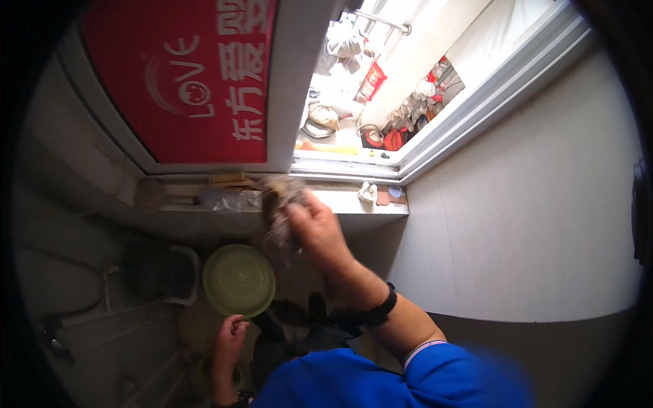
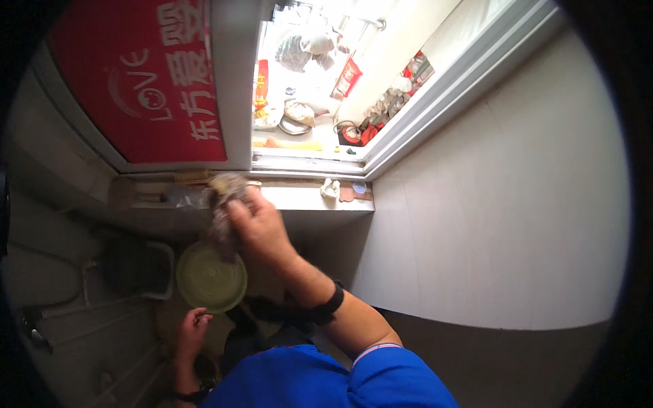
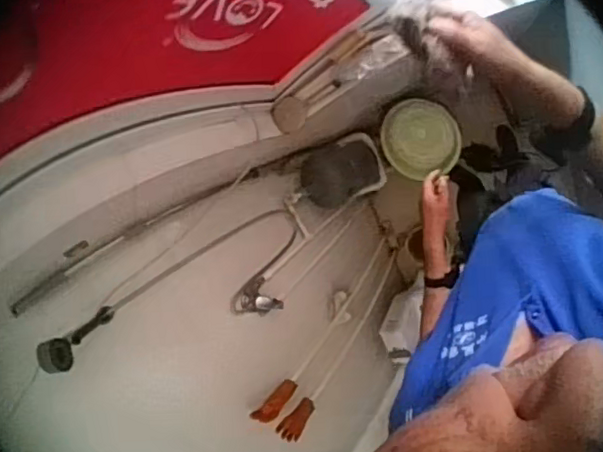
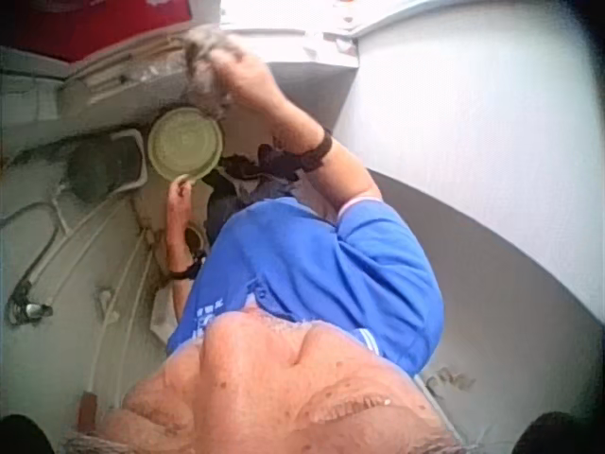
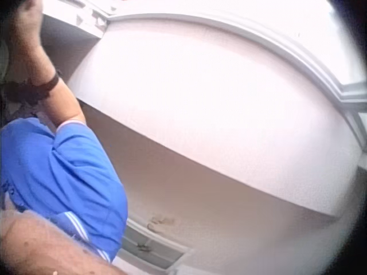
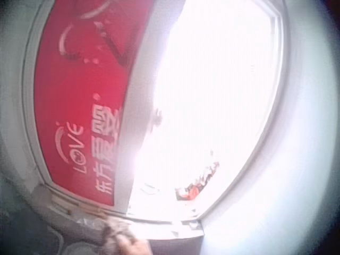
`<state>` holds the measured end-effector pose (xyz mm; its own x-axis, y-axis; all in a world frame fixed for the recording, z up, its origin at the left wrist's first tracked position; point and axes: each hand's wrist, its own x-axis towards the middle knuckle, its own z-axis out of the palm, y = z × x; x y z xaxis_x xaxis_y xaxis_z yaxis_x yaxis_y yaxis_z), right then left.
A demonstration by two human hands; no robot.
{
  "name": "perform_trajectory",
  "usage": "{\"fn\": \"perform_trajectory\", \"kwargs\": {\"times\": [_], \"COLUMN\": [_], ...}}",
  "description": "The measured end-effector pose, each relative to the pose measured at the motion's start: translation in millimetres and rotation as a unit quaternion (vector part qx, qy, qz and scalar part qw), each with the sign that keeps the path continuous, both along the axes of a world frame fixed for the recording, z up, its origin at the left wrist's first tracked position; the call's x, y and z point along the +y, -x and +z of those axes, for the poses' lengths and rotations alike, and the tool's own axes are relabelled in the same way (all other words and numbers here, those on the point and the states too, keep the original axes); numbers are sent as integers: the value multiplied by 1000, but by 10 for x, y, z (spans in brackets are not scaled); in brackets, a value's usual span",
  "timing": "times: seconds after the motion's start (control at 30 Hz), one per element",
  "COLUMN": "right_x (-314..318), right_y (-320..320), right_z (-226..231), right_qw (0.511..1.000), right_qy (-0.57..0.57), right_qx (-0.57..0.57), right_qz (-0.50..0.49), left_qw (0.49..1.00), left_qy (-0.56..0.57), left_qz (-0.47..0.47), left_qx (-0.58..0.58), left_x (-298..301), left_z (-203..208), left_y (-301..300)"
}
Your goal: The person wipes a window sill and adjacent wall with a cloth, then scrubs the floor with a brush and rinses the brush in a bucket. The person handles a plastic bag and a brush while cleaning.
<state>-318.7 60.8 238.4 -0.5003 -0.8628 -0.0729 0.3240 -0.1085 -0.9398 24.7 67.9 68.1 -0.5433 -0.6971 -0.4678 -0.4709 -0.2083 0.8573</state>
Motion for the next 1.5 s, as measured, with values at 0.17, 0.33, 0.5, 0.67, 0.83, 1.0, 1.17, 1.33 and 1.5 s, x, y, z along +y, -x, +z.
{"fn": "perform_trajectory", "kwargs": {"times": [0.17,0.33,0.5,0.67,0.83,1.0,1.17,1.33,1.5], "right_x": [359,109,186,387,761,1147,1749,2334,2844], "right_y": [824,1342,1371,1134,730,-131,-932,-1381,-1339], "right_z": [-345,-918,-1302,-1102,-888,-1287,-2017,-2654,-3608], "right_qw": [981,924,798,790,842,839,829,767,721], "right_qy": [47,-127,-328,-316,-172,-218,-322,-457,-520], "right_qx": [55,272,495,503,484,491,456,418,391], "right_qz": [-178,-236,-102,-153,-167,-85,35,167,238], "left_qw": [997,998,994,989,995,996,987,980,986], "left_qy": [-30,-31,-69,-88,-72,-81,-133,-156,-134], "left_qz": [-60,-56,12,-16,-15,-10,-74,-110,-91], "left_qx": [-23,-26,-88,-120,-69,-36,-54,-48,-27], "left_x": [472,896,1384,1598,1570,1508,1496,1571,1759], "left_z": [138,144,137,79,-118,-418,-736,-1018,-1441], "left_y": [673,965,845,706,487,47,-352,-457,-307]}}
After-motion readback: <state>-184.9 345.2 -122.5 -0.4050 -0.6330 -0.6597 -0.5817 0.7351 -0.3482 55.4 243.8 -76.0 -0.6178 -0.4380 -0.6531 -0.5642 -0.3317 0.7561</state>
